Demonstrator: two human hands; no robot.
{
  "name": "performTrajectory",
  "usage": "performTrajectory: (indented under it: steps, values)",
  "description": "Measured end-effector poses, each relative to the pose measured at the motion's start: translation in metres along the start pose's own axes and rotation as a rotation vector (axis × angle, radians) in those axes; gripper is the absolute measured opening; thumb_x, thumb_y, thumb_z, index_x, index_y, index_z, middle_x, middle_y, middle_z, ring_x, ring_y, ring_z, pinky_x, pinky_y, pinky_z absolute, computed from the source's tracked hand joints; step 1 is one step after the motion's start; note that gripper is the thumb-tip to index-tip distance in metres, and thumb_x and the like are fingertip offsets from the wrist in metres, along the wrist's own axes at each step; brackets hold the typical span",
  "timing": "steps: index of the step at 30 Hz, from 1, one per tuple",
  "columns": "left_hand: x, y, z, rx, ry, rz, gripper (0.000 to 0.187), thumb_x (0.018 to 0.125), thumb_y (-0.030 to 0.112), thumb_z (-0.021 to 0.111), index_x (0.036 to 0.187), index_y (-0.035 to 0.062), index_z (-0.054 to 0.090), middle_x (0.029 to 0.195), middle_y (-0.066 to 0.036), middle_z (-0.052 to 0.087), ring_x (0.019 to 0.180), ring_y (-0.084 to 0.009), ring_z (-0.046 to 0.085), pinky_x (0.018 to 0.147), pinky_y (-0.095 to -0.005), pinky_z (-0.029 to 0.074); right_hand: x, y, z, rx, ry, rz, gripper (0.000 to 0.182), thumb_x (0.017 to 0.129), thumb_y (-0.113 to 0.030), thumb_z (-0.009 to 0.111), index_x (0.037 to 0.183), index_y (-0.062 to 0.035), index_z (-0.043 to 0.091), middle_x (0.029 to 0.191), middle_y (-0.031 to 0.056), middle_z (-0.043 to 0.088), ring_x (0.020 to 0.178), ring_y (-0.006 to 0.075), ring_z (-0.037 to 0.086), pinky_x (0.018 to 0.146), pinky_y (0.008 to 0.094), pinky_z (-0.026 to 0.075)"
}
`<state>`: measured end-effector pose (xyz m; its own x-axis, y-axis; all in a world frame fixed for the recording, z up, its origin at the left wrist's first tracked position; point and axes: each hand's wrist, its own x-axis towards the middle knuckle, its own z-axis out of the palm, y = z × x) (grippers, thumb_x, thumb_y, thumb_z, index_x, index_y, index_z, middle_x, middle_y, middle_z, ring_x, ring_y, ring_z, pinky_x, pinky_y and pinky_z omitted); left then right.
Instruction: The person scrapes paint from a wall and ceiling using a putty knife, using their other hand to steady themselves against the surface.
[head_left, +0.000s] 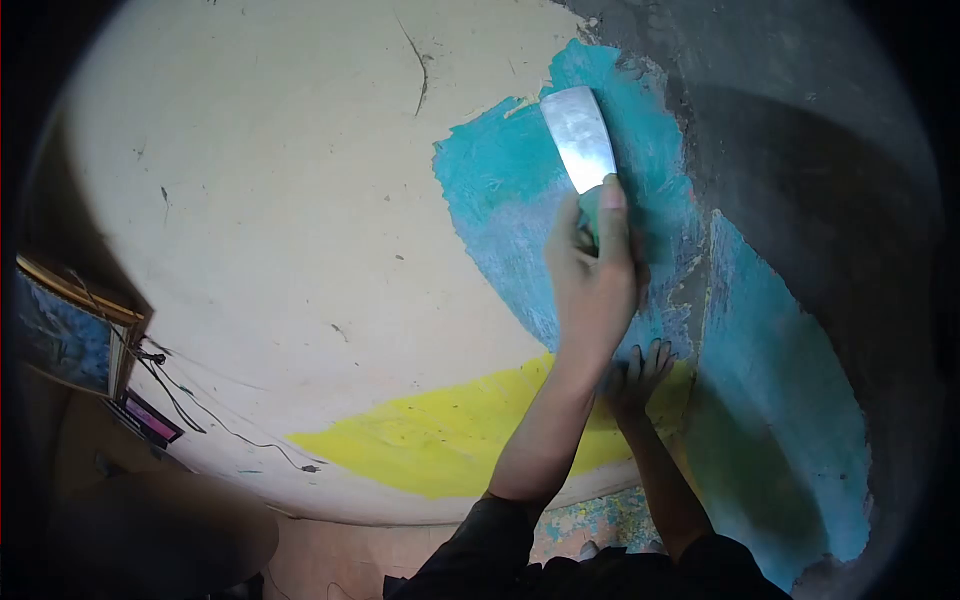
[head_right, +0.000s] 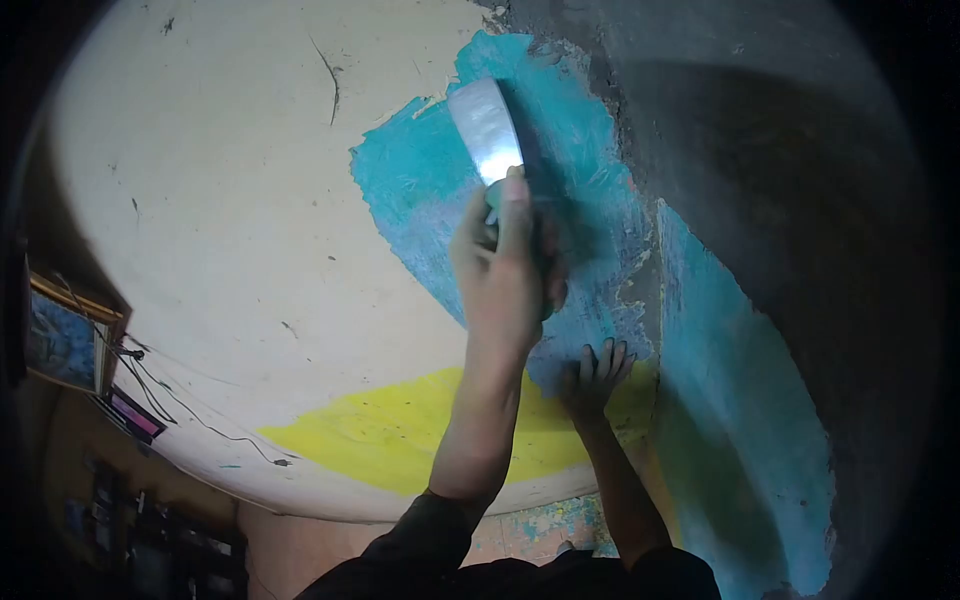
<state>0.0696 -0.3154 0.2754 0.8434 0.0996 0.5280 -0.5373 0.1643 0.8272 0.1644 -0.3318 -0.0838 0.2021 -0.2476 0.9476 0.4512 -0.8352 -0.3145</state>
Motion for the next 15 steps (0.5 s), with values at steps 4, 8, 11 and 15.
performTrajectory:
  steps: [4,8,11,15]
  values:
    - [-0.001,-0.005,0.012,-0.056,0.055,-0.007,0.030,0.102,0.033,0.053,0.094,0.0051,0.050,0.056,0.001,0.047,0.038,-0.0070,0.042,0.034,-0.0243,0.029,-0.001,-0.002,0.000,0.000,-0.015,0.019,0.043,0.099,-0.035,0.046,0.132,-0.0074,0.046,0.146,0.0242,0.036,0.136,0.0514,0.031,0.106,0.0723,0.021]
    - [0.007,-0.019,0.011,-0.078,0.256,0.173,0.031,0.100,0.040,0.054,0.093,0.0113,0.048,0.063,0.000,0.046,0.040,-0.0087,0.042,0.033,-0.0246,0.029,-0.005,0.003,-0.002,0.010,-0.068,0.010,0.041,0.098,-0.032,0.047,0.131,-0.0078,0.046,0.145,0.0242,0.037,0.137,0.0498,0.030,0.108,0.0711,0.019]
    - [0.002,-0.005,-0.002,-0.218,0.189,0.095,0.026,0.101,0.037,0.052,0.100,0.0108,0.048,0.064,0.000,0.044,0.040,-0.0089,0.040,0.034,-0.0248,0.030,-0.003,0.001,-0.002,0.024,-0.040,0.024,0.040,0.097,-0.030,0.048,0.130,-0.0078,0.047,0.144,0.0241,0.039,0.137,0.0498,0.031,0.108,0.0716,0.019]
    - [0.000,-0.008,0.003,-0.022,-0.005,-0.017,0.029,0.102,0.036,0.052,0.107,0.0081,0.050,0.062,-0.001,0.045,0.038,-0.0096,0.040,0.033,-0.0248,0.029,0.000,-0.001,0.001,-0.019,0.023,-0.027,0.040,0.097,-0.030,0.049,0.131,-0.0081,0.047,0.144,0.0243,0.039,0.137,0.0501,0.032,0.107,0.0724,0.020]
